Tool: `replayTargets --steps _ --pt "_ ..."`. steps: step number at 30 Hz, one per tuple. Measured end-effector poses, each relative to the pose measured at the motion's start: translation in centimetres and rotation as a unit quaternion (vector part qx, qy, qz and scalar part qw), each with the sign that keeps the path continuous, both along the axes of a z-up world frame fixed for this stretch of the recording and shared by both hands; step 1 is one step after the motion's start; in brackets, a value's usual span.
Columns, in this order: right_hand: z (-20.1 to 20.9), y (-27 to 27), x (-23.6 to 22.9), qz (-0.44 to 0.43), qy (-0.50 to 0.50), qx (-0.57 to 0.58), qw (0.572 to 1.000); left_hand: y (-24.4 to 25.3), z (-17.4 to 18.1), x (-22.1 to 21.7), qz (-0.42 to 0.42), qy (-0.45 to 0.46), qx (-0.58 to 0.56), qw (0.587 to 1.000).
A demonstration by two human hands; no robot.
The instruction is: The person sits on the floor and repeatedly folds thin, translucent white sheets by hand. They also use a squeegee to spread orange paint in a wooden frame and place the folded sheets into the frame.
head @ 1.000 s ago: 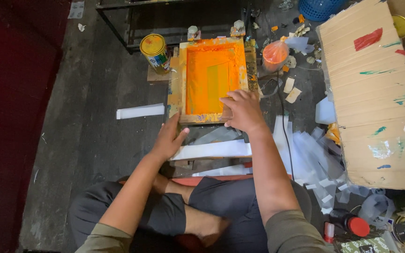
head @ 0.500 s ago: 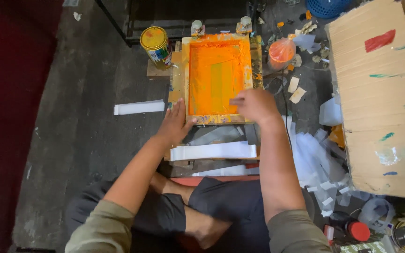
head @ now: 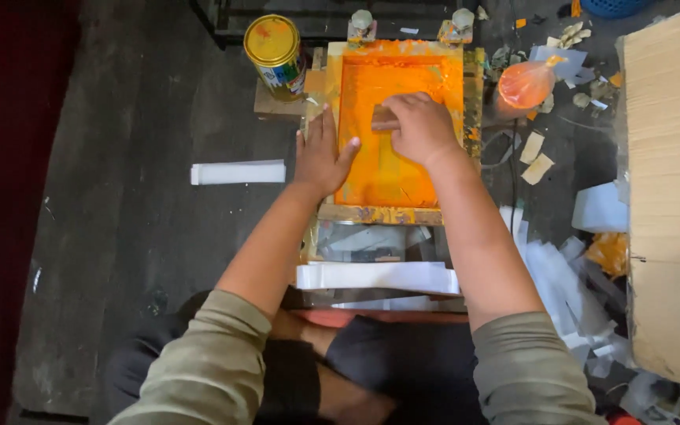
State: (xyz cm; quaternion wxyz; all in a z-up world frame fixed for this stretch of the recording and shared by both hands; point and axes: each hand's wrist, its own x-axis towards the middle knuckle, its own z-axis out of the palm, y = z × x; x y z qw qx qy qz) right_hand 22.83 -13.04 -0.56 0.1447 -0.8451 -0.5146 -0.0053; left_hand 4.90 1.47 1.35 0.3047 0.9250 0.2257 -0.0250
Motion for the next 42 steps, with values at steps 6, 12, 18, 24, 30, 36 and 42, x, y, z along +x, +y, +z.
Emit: replayTargets --steps 6,12,18,24,30,36,42 --pt "0.9 0.0 -3.1 -0.055 0.031 -0.115 0.991 -0.1 -0.9 -1.2 -0.044 0.061 0.070 0.995" --pt "3.7 -2.9 -8.6 -0.056 0.114 -0.159 0.979 -2.4 -0.9 -7.1 -0.070 0.044 0.037 0.996" --pt "8.5 -5.2 -14.4 -0.095 0.192 -0.188 0.959 -4.3 0.1 -12.7 -0.106 0.117 0.059 0.986" --pt "5.5 -5.9 -16.7 -0.123 0.126 -0.177 0.968 -5.6 0.5 -14.6 -0.126 0.145 0.088 0.977" --pt "3.2 -6.7 -17.2 -0.113 0.108 -0.147 0.977 -6.9 1.0 -15.5 -0.123 0.141 0.112 0.976" --pt "3.4 -6.9 -18.5 -0.121 0.070 -0.176 0.975 -7.2 1.9 -14.6 -0.128 0.134 0.141 0.973" --pt "4.3 -5.5 -15.0 -0.124 0.131 -0.142 0.973 -4.2 0.2 -10.8 -0.122 0.062 0.124 0.983"
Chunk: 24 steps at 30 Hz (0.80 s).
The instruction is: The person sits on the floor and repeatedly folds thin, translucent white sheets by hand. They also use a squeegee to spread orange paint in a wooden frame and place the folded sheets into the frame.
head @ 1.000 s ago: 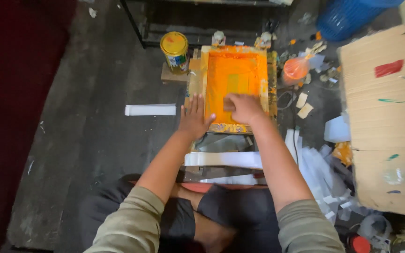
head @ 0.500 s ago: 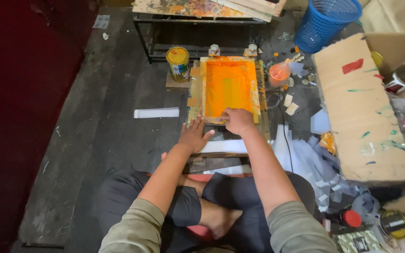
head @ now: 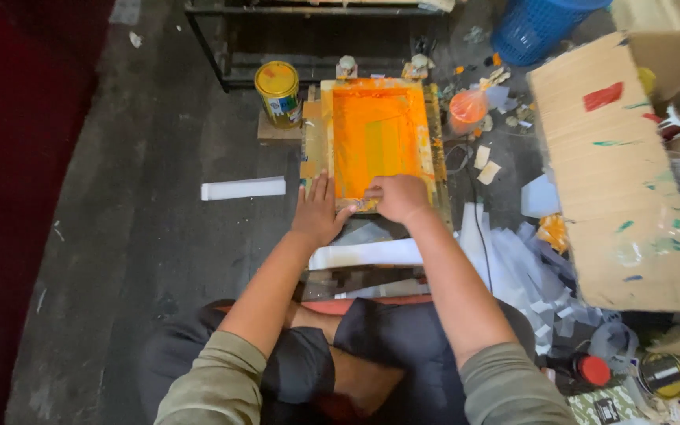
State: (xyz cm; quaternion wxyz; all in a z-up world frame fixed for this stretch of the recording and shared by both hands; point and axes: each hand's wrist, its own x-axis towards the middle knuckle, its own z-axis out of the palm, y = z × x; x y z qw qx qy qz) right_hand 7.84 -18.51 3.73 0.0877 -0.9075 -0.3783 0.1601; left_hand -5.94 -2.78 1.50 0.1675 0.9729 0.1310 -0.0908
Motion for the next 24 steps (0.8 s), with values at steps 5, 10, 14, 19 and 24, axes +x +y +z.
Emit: replayTargets --steps 5,10,14,19,24 --pt "2.0 2.5 5.0 -0.006 -0.071 -0.011 0.997 3.3 -2.4 4.9 -0.003 -0.047 -0.032 0.998" --pt "1.0 5.3 10.9 -0.009 -0.154 0.062 0.986 5.9 -4.0 9.7 0.001 -0.074 -0.017 0.997" --pt "-1.0 6.5 11.4 0.023 -0.177 0.131 0.975 5.9 -4.0 10.7 0.029 -0.118 -0.021 0.992" --pt "-4.6 7.0 10.1 0.054 -0.156 0.090 0.982 6.0 -5.2 10.9 0.050 -0.172 -0.001 0.984" --pt "-1.1 6.3 6.9 0.031 -0.095 0.016 0.995 5.0 -5.4 9.5 0.041 -0.097 0.027 0.994"
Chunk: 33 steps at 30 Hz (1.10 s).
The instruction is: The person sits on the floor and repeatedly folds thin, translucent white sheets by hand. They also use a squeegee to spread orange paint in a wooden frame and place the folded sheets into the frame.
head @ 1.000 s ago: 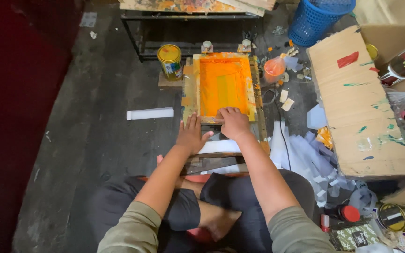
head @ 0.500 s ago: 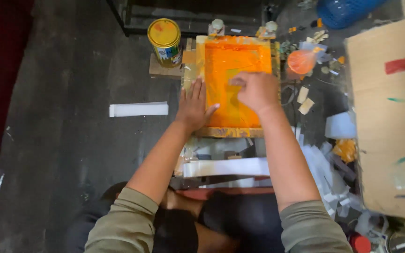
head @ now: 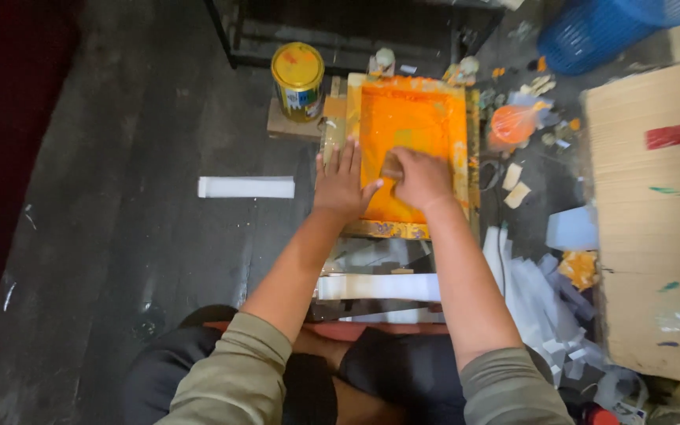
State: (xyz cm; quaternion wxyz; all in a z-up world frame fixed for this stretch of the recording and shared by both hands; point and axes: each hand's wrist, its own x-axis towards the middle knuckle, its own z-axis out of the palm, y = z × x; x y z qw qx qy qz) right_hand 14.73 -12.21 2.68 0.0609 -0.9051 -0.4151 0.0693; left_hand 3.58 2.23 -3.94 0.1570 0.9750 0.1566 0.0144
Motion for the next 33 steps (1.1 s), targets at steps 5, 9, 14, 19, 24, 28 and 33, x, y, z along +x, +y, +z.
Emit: replayTargets --steps 5,9,14,19,24,28,33 --pt "3.3 -2.3 -3.8 -0.042 0.099 -0.072 0.992 -2.3 -2.2 -4.5 -0.006 -0.078 0.021 0.997" --pt "8.5 -4.6 -8.7 -0.065 0.242 -0.074 0.965 -4.7 2.2 -8.8 -0.008 0.084 -0.032 0.996" --pt "4.3 -5.8 -11.2 -0.077 0.147 -0.062 0.984 -6.7 4.5 -12.3 -0.023 0.133 -0.023 0.991" --pt "-0.4 -7.1 -11.8 -0.065 0.071 -0.032 0.995 -8.1 5.0 -13.8 -0.027 0.153 0.004 0.988" --pt "-0.5 -7.3 -12.2 -0.056 0.079 -0.021 0.995 -9.2 7.2 -15.4 -0.022 0.163 -0.020 0.986" --pt "-0.6 -7.1 -12.0 -0.056 0.074 -0.020 0.996 -9.1 7.2 -14.9 -0.023 0.168 -0.013 0.985" --pt "-2.0 -6.7 -10.3 -0.033 -0.002 -0.022 0.999 -8.7 7.8 -13.4 -0.016 0.168 0.006 0.986"
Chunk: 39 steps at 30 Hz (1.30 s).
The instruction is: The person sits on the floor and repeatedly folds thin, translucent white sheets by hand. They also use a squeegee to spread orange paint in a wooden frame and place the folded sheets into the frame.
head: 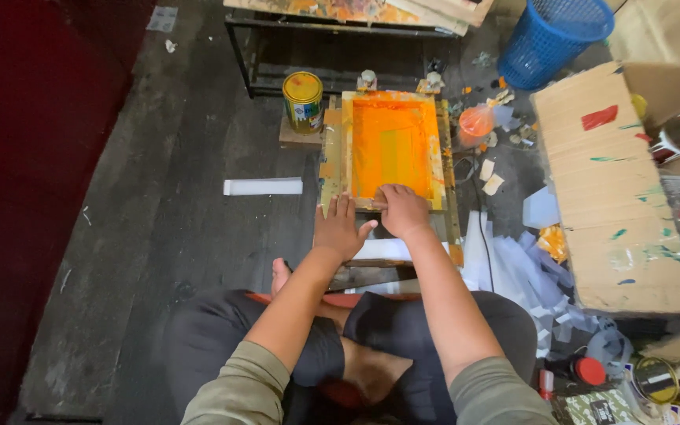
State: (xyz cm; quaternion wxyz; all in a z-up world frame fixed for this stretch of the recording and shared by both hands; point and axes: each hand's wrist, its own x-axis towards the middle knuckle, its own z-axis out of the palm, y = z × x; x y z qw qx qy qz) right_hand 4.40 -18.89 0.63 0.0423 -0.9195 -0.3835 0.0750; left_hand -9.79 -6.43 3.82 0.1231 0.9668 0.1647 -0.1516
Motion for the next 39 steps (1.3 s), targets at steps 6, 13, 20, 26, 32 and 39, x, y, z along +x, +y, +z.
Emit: replayTargets --steps 6,13,20,26,32,39 --pt "5.9 2.6 2.0 -0.034 0.059 -0.035 0.997 2.9 -2.1 4.6 -0.007 -0.087 0.002 0.996" --pt "3.2 6.1 11.6 -0.019 -0.017 0.057 0.998 7.4 -7.3 12.3 -0.007 -0.232 0.040 0.972" --pt "-2.7 7.4 14.6 0.056 -0.101 0.100 0.988 9.0 -7.0 14.7 0.003 -0.192 0.002 0.981" --pt "-2.3 6.9 13.0 0.049 -0.048 0.036 0.997 8.8 -6.9 14.3 0.010 -0.135 -0.008 0.991" --pt "3.9 4.5 6.9 0.040 0.042 -0.017 0.998 6.0 -9.3 9.7 0.010 -0.200 -0.012 0.980" --pt "6.5 2.2 2.2 0.005 0.150 -0.077 0.986 2.6 -5.6 2.9 0.005 -0.057 -0.058 0.997"
